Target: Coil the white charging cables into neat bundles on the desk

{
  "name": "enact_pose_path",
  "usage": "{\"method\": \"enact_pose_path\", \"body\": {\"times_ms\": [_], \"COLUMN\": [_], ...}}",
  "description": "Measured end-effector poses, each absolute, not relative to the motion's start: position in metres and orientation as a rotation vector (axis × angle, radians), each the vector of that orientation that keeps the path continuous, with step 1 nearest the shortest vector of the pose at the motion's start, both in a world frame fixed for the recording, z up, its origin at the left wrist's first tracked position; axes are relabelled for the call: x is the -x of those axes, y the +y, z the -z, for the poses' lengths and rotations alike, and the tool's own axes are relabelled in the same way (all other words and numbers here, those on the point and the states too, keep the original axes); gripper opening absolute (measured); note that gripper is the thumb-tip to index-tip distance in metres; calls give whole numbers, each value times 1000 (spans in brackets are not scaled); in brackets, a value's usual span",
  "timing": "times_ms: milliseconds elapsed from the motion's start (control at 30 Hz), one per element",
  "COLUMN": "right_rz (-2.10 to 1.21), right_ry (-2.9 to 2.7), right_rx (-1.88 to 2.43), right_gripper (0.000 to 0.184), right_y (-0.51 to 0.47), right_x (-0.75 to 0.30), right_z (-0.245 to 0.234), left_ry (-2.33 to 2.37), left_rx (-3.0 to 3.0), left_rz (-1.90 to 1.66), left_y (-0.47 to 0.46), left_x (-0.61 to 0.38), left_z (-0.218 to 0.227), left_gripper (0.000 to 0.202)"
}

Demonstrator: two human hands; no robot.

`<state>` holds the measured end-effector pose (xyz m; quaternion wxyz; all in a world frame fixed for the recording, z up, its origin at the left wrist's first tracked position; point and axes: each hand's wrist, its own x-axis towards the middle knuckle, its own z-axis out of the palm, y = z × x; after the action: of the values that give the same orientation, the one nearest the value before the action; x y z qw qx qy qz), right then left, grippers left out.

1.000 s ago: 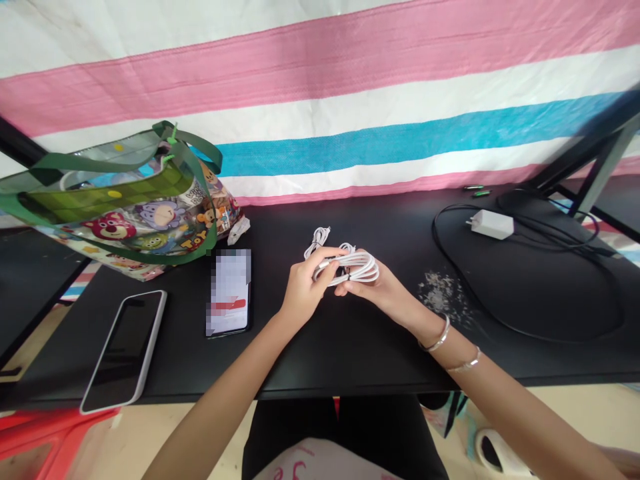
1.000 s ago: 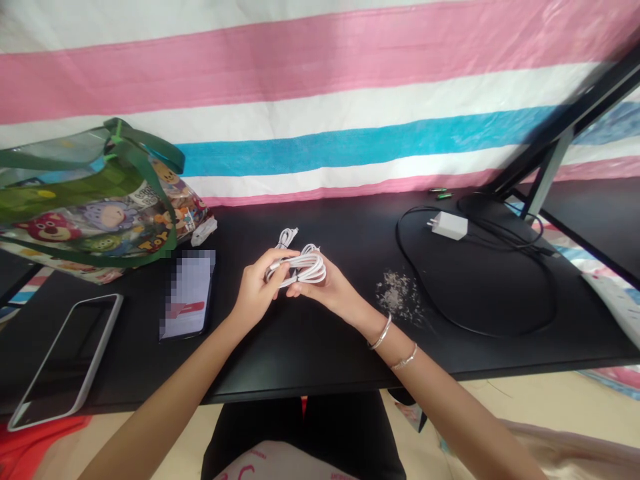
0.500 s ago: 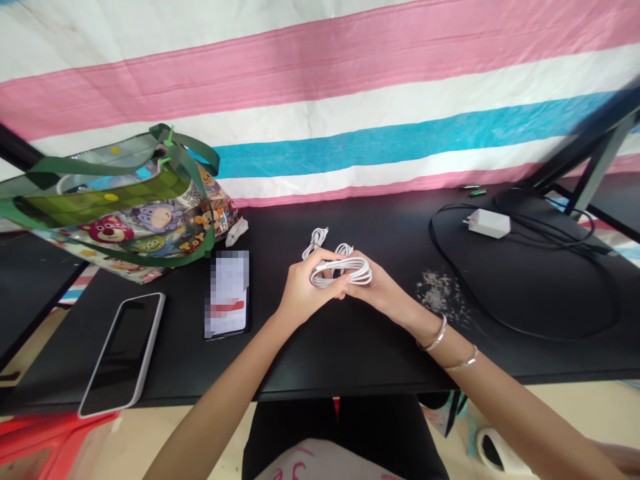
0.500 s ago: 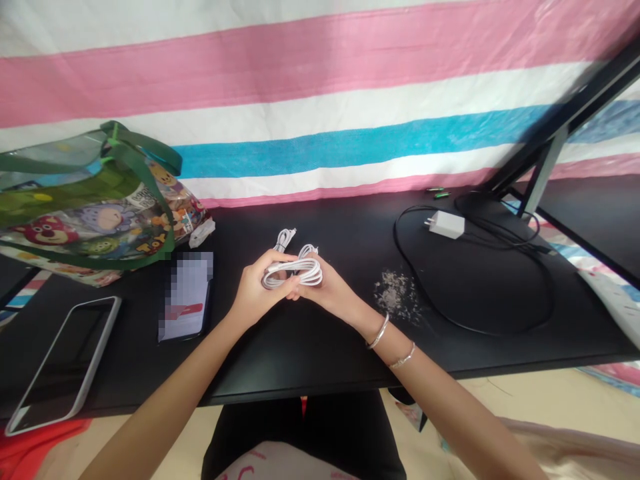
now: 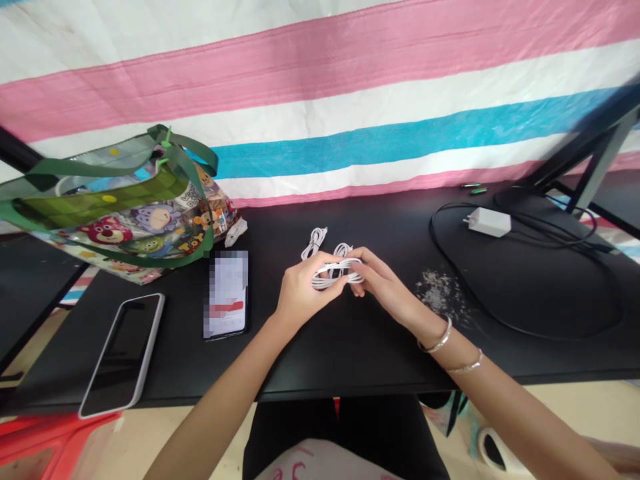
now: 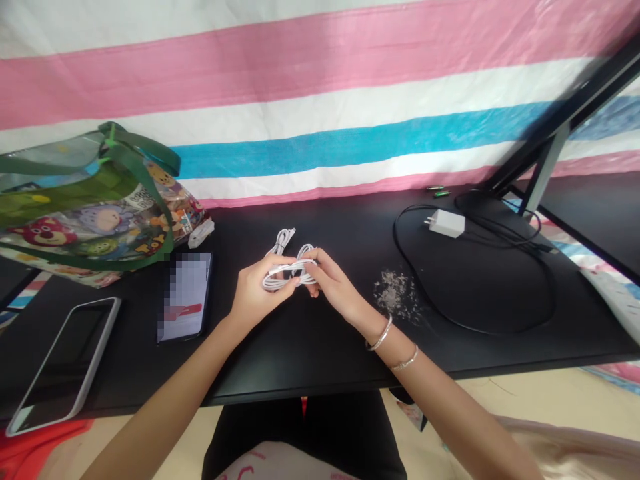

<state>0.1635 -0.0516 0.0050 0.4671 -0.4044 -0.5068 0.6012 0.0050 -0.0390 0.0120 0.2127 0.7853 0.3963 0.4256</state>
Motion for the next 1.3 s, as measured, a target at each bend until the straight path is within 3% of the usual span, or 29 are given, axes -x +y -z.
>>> {"method": "enact_pose_path", "body": {"times_ms": [300,733,1033,1167,1300], "right_rz": [-1459,-1374,-1429,-1179,-608], "right_ry": [-1240,-1329,-1321,-1432,-1633], "right_rx": [1042,989,981,1030,1084], "right_gripper": [15,41,43,35,11], "right_y": [-52,-55,-54,-53,-55], "right_x": [-164,-164,-164,-167,-168], "right_z": [-2,-7,-6,-3,-4], "left_ry": [1059,1027,1019,1047,1074], "left_rx": [-2442,-2179,-2164,-2170,-2164], "left_rz": [-1195,-1241,-1255,-1279,-1293], "left_y": [-35,-35,-34,-34,-35], "left_x": [-1,-4,-3,-3,-3], "left_z": [-3,-7,-7,-7,-9], "left_gripper": [14,10,9,10,12]}}
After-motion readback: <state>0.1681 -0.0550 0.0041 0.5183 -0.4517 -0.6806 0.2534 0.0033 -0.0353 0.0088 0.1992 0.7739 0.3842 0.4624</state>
